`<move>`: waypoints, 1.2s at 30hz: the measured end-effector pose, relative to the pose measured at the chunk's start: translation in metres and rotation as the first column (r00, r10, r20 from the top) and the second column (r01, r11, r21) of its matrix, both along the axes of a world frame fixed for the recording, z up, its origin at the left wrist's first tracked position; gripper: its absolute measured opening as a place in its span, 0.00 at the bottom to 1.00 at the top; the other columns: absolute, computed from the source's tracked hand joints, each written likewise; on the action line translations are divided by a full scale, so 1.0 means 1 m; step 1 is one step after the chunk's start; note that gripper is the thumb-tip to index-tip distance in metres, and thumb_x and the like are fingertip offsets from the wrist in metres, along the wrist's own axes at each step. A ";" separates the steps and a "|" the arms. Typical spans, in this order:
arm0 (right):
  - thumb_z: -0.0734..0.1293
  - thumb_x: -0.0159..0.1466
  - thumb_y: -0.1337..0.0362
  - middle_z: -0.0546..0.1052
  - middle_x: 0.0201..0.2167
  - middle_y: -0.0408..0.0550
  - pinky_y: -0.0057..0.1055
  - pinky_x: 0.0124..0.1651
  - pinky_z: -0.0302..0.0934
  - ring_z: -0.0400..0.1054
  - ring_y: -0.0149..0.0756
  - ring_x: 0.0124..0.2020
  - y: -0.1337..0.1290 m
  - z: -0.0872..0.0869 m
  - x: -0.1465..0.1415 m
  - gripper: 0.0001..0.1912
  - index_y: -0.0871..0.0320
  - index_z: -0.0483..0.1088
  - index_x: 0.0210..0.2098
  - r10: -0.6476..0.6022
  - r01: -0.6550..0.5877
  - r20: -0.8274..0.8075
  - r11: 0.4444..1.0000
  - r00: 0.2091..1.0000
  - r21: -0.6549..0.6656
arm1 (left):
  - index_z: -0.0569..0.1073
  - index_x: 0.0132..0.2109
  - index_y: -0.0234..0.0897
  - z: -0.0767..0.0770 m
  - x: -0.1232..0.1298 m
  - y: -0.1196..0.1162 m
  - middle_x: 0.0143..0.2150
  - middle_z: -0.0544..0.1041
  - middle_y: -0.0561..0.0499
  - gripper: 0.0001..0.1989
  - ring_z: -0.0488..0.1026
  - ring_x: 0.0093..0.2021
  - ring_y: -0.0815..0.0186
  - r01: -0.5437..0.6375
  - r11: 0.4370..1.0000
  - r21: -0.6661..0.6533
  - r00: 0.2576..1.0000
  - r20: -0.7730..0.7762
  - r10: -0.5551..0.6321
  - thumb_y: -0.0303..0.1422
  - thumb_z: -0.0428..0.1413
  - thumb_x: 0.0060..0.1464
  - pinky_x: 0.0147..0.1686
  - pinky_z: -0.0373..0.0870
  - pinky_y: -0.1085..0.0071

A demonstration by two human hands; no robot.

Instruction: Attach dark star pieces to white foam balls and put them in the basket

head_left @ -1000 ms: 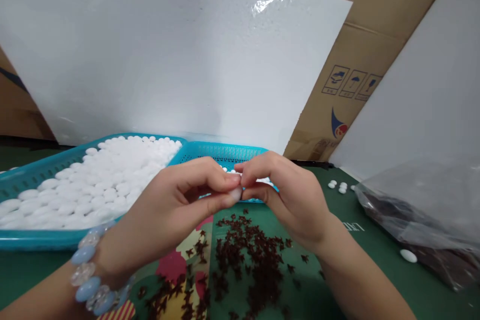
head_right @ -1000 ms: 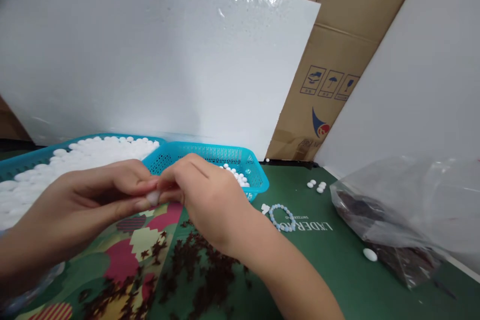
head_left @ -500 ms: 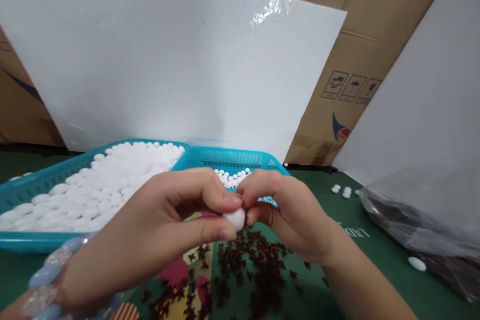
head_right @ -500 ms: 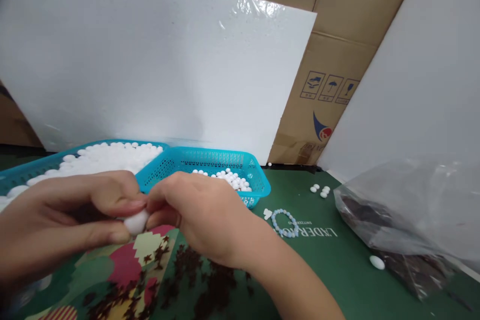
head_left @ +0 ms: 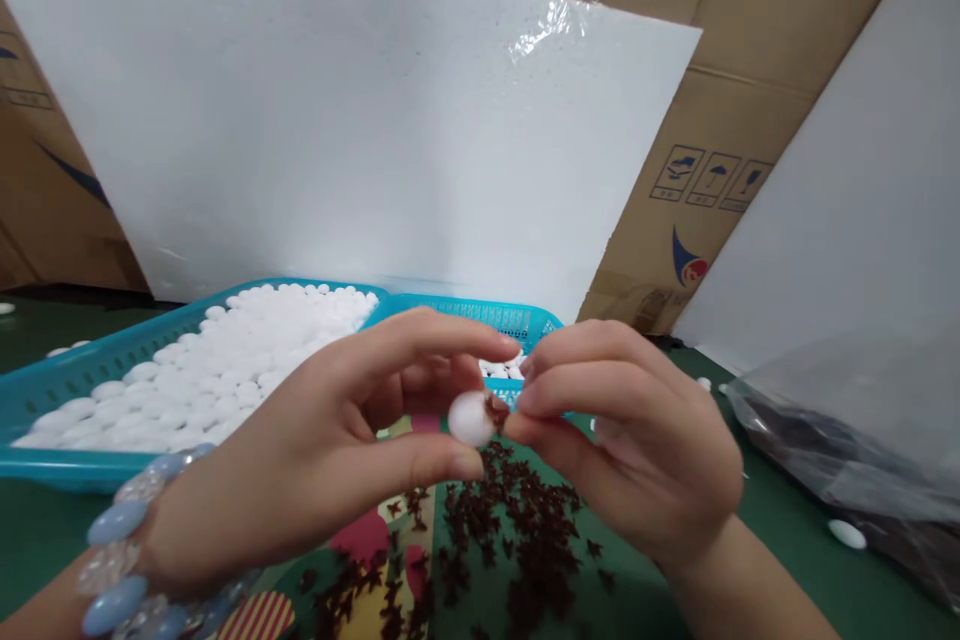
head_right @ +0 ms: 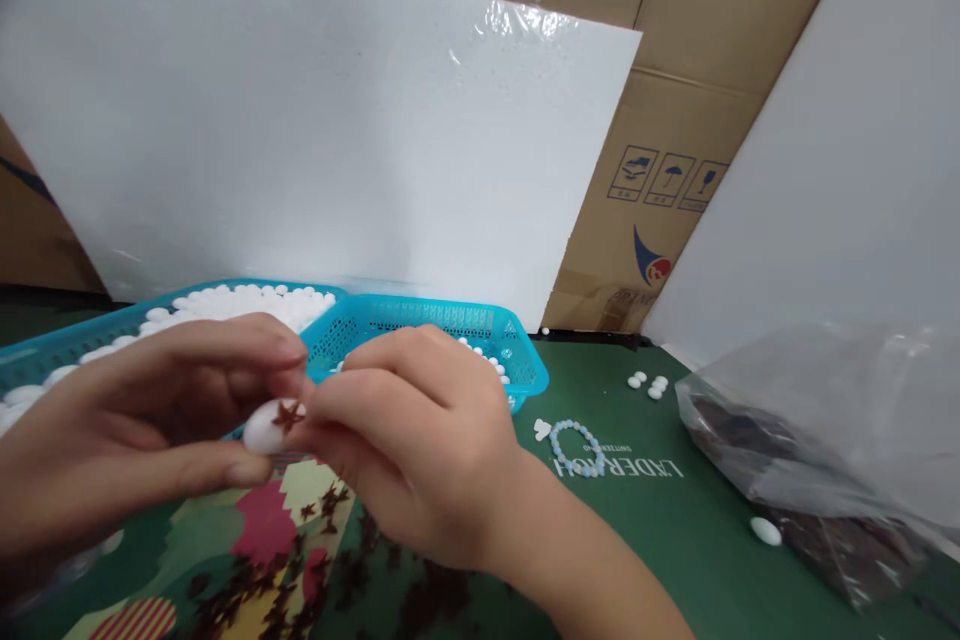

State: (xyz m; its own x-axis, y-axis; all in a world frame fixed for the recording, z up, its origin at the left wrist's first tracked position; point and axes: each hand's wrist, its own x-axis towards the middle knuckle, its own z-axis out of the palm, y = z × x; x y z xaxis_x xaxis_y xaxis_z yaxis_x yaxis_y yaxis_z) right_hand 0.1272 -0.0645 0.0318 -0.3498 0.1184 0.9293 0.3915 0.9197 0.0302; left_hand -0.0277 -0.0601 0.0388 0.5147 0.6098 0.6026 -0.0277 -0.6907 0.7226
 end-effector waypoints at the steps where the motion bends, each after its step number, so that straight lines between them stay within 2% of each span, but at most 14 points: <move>1: 0.61 0.52 0.71 0.67 0.22 0.44 0.19 0.28 0.57 0.60 0.24 0.25 0.000 -0.001 -0.001 0.01 0.62 0.61 0.24 0.002 -0.002 -0.018 1.000 1.000 0.003 | 0.67 0.36 0.49 0.000 0.001 0.000 0.27 0.68 0.59 0.18 0.66 0.26 0.75 0.009 1.000 -0.030 0.999 0.031 -0.008 0.23 0.53 0.36 0.23 0.64 0.84; 7: 0.60 0.52 0.70 0.68 0.24 0.45 0.14 0.33 0.57 0.60 0.21 0.28 0.005 -0.008 -0.009 0.03 0.65 0.63 0.27 0.045 -0.047 -0.084 0.999 0.995 -0.020 | 0.71 0.29 0.41 0.001 0.005 0.003 0.24 0.66 0.58 0.07 0.62 0.22 0.79 0.079 0.976 -0.205 0.982 0.183 -0.041 0.27 0.53 0.37 0.19 0.60 0.88; 11: 0.63 0.49 0.65 0.68 0.22 0.46 0.14 0.32 0.57 0.61 0.22 0.27 0.006 -0.008 -0.013 0.08 0.65 0.63 0.25 0.036 -0.037 -0.107 0.999 0.994 -0.008 | 0.70 0.26 0.38 0.002 0.004 0.004 0.23 0.69 0.59 0.08 0.64 0.25 0.79 0.131 0.953 -0.273 0.966 0.252 -0.061 0.29 0.57 0.32 0.22 0.62 0.87; 16: 0.64 0.49 0.66 0.69 0.20 0.45 0.15 0.30 0.58 0.61 0.22 0.26 0.006 -0.007 -0.017 0.07 0.66 0.63 0.23 0.044 -0.046 -0.129 0.999 0.991 -0.013 | 0.70 0.25 0.38 -0.003 0.003 0.008 0.23 0.71 0.59 0.08 0.66 0.24 0.77 0.147 0.948 -0.283 0.960 0.271 -0.068 0.29 0.58 0.29 0.21 0.63 0.85; 23: 0.63 0.50 0.66 0.66 0.16 0.41 0.16 0.25 0.57 0.58 0.21 0.22 0.007 -0.009 -0.017 0.07 0.62 0.59 0.21 0.041 -0.055 -0.170 0.995 0.985 -0.078 | 0.70 0.23 0.39 -0.013 0.014 0.009 0.22 0.71 0.60 0.06 0.68 0.24 0.77 0.302 0.868 -0.393 0.893 0.437 -0.113 0.28 0.57 0.31 0.22 0.64 0.83; 27: 0.65 0.46 0.66 0.66 0.19 0.41 0.16 0.27 0.58 0.59 0.22 0.23 0.008 -0.010 -0.016 0.10 0.61 0.59 0.25 0.056 -0.073 -0.205 0.994 0.977 -0.078 | 0.70 0.22 0.38 -0.016 0.018 0.008 0.21 0.71 0.61 0.04 0.68 0.23 0.77 0.333 0.828 -0.450 0.875 0.474 -0.095 0.28 0.57 0.32 0.23 0.64 0.83; 30: 0.66 0.45 0.65 0.67 0.23 0.43 0.17 0.29 0.59 0.60 0.23 0.26 0.010 -0.010 -0.016 0.12 0.60 0.60 0.27 0.074 -0.089 -0.204 0.994 0.976 -0.063 | 0.71 0.22 0.36 -0.017 0.018 0.011 0.20 0.72 0.58 0.05 0.67 0.23 0.76 0.290 0.826 -0.484 0.919 0.381 -0.099 0.33 0.57 0.32 0.23 0.64 0.82; 33: 0.61 0.50 0.60 0.67 0.23 0.44 0.17 0.29 0.59 0.61 0.23 0.26 0.015 -0.012 -0.015 0.09 0.60 0.61 0.24 0.079 -0.095 -0.198 0.993 0.977 -0.074 | 0.72 0.24 0.36 -0.016 0.018 0.015 0.21 0.72 0.57 0.10 0.66 0.23 0.75 0.186 0.892 -0.411 0.962 0.261 -0.080 0.38 0.55 0.32 0.24 0.63 0.81; 36: 0.56 0.52 0.56 0.66 0.22 0.43 0.17 0.28 0.59 0.60 0.22 0.26 0.022 -0.013 -0.011 0.13 0.60 0.62 0.23 0.110 -0.144 -0.266 0.983 0.958 -0.112 | 0.71 0.30 0.40 -0.009 0.015 0.015 0.22 0.72 0.57 0.15 0.66 0.25 0.73 0.035 0.937 -0.349 0.993 0.121 0.008 0.42 0.53 0.33 0.26 0.63 0.79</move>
State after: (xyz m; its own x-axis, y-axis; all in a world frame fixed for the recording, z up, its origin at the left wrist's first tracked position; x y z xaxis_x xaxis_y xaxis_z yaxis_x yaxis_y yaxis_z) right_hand 0.1165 -0.0425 0.0188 -0.1205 0.2134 0.9695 0.2499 0.9517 -0.1784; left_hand -0.0129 -0.0448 0.0294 0.4624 0.7863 0.4097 -0.1351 -0.3942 0.9091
